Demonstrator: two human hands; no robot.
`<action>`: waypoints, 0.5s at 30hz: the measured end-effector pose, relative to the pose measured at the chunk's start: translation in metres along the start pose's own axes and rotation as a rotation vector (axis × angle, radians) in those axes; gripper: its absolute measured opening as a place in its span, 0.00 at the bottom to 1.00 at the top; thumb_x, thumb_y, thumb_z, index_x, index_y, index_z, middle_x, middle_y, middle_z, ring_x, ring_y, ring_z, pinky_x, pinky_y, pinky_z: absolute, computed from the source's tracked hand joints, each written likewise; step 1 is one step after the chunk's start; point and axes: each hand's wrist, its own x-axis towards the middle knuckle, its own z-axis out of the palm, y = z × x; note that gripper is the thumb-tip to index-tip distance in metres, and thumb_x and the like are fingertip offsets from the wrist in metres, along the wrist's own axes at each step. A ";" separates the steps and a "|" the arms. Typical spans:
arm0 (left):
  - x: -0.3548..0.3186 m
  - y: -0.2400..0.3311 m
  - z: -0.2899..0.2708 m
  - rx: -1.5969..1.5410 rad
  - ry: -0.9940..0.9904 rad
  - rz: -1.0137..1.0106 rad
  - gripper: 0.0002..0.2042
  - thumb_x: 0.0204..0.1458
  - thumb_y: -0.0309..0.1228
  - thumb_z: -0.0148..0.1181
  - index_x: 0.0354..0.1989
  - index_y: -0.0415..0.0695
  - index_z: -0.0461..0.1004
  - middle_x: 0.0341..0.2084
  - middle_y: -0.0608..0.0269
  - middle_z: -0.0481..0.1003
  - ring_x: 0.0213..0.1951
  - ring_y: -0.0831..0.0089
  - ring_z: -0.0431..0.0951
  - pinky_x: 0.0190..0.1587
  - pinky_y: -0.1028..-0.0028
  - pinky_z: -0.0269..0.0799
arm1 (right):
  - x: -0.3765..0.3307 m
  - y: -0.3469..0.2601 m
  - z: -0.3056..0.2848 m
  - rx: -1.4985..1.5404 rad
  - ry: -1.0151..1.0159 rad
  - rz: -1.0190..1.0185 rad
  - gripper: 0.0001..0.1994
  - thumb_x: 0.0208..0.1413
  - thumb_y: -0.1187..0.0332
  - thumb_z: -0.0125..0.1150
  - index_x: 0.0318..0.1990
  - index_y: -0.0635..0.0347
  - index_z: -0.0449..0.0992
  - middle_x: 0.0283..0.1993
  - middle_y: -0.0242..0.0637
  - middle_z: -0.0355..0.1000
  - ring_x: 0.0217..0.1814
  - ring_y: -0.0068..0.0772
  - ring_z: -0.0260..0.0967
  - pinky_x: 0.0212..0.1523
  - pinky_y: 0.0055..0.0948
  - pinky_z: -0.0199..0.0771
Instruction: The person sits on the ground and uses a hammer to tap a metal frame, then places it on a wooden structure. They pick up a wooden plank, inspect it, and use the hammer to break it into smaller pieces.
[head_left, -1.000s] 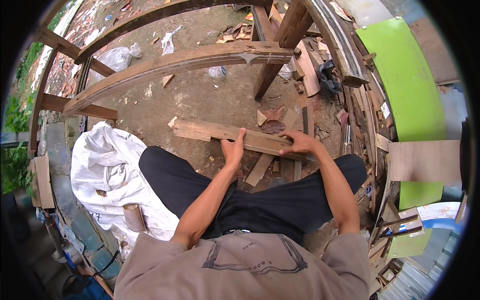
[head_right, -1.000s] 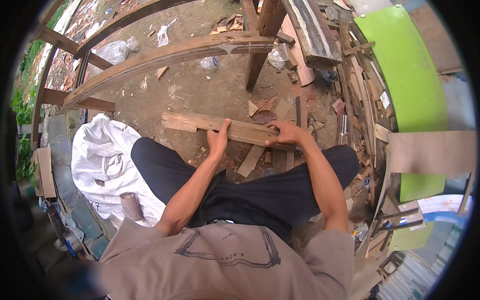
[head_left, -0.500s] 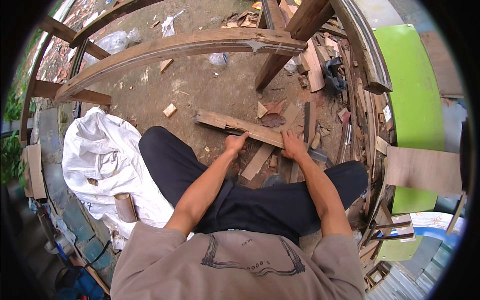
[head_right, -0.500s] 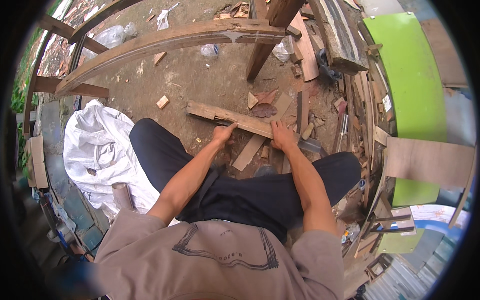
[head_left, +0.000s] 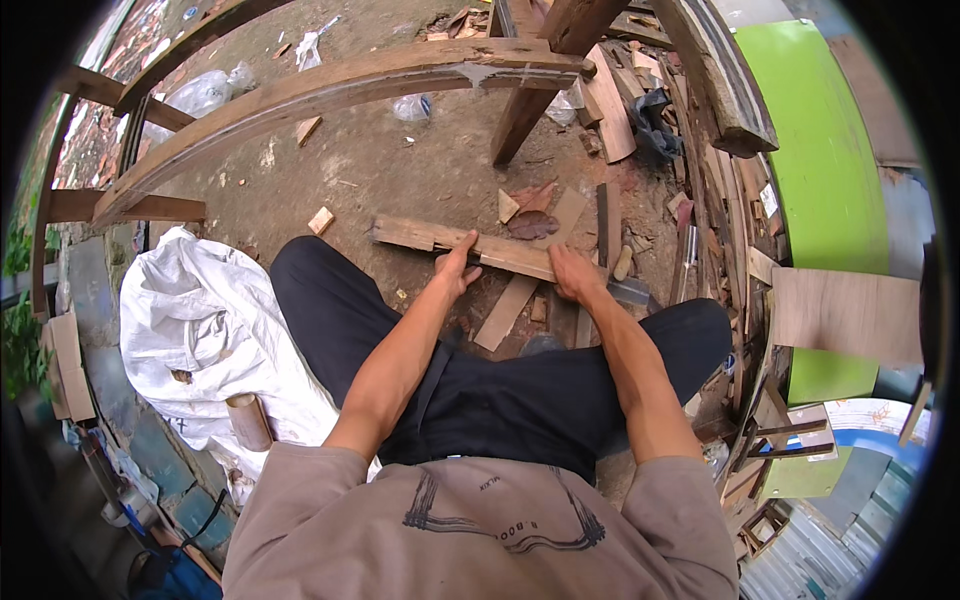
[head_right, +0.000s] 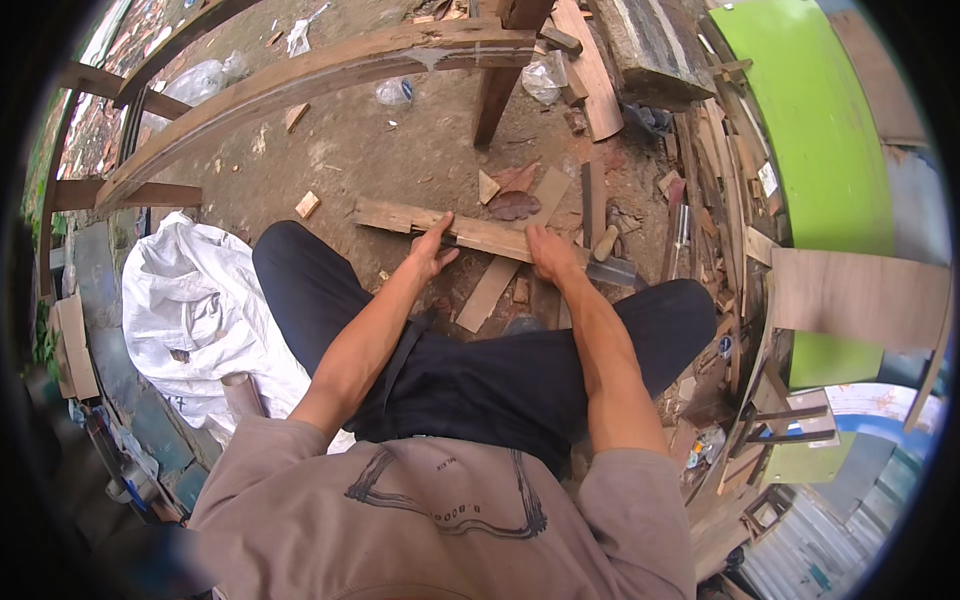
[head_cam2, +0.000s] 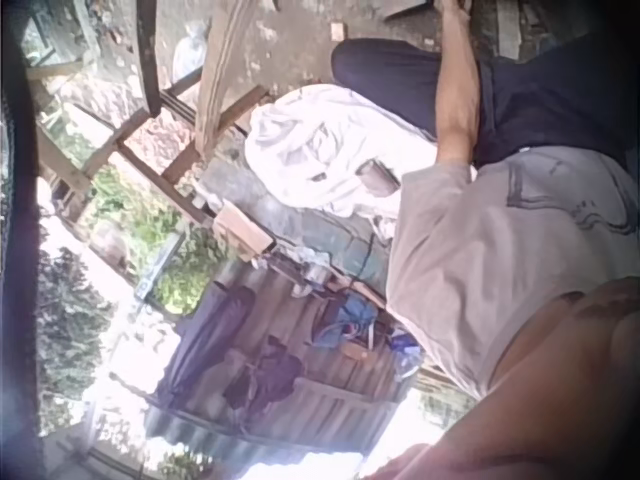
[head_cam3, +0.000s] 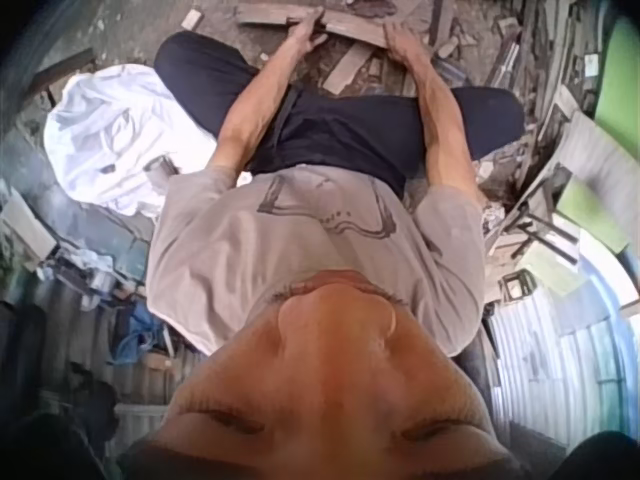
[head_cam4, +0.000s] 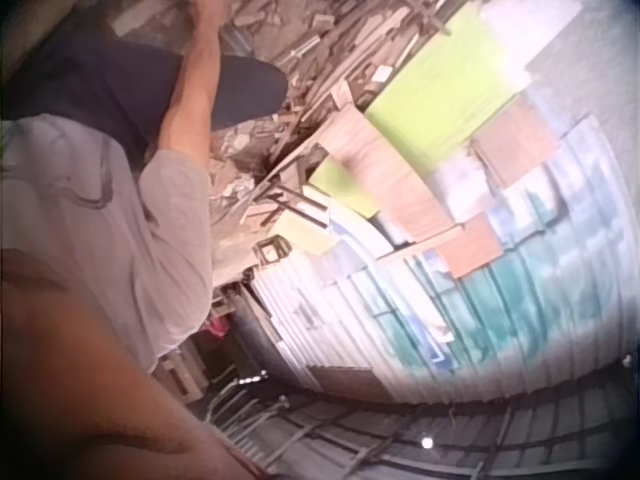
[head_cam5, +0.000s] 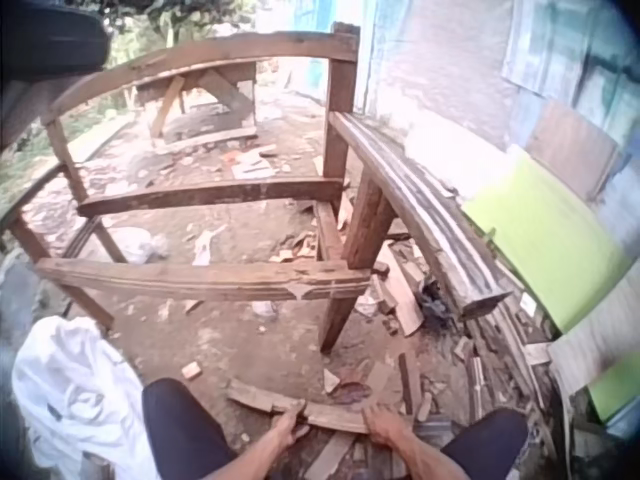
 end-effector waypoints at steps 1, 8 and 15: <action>0.002 -0.001 0.002 -0.026 0.037 0.010 0.48 0.46 0.49 0.74 0.68 0.35 0.54 0.68 0.39 0.51 0.61 0.44 0.66 0.57 0.57 0.75 | -0.001 0.002 -0.001 0.007 0.008 -0.008 0.30 0.40 0.73 0.70 0.51 0.61 0.60 0.51 0.47 0.67 0.58 0.52 0.67 0.53 0.48 0.69; 0.000 0.013 0.000 -0.246 0.340 0.131 0.44 0.48 0.45 0.73 0.65 0.33 0.54 0.66 0.44 0.54 0.63 0.49 0.64 0.59 0.47 0.73 | -0.004 0.004 0.001 0.051 -0.029 -0.005 0.30 0.43 0.73 0.67 0.55 0.59 0.61 0.55 0.43 0.67 0.61 0.48 0.64 0.56 0.53 0.64; -0.013 0.019 -0.002 -0.221 0.304 0.154 0.39 0.54 0.41 0.68 0.66 0.32 0.51 0.65 0.44 0.57 0.62 0.50 0.66 0.60 0.47 0.73 | -0.004 0.006 0.003 -0.015 0.011 -0.040 0.32 0.40 0.71 0.71 0.54 0.59 0.61 0.51 0.44 0.67 0.59 0.50 0.66 0.52 0.49 0.70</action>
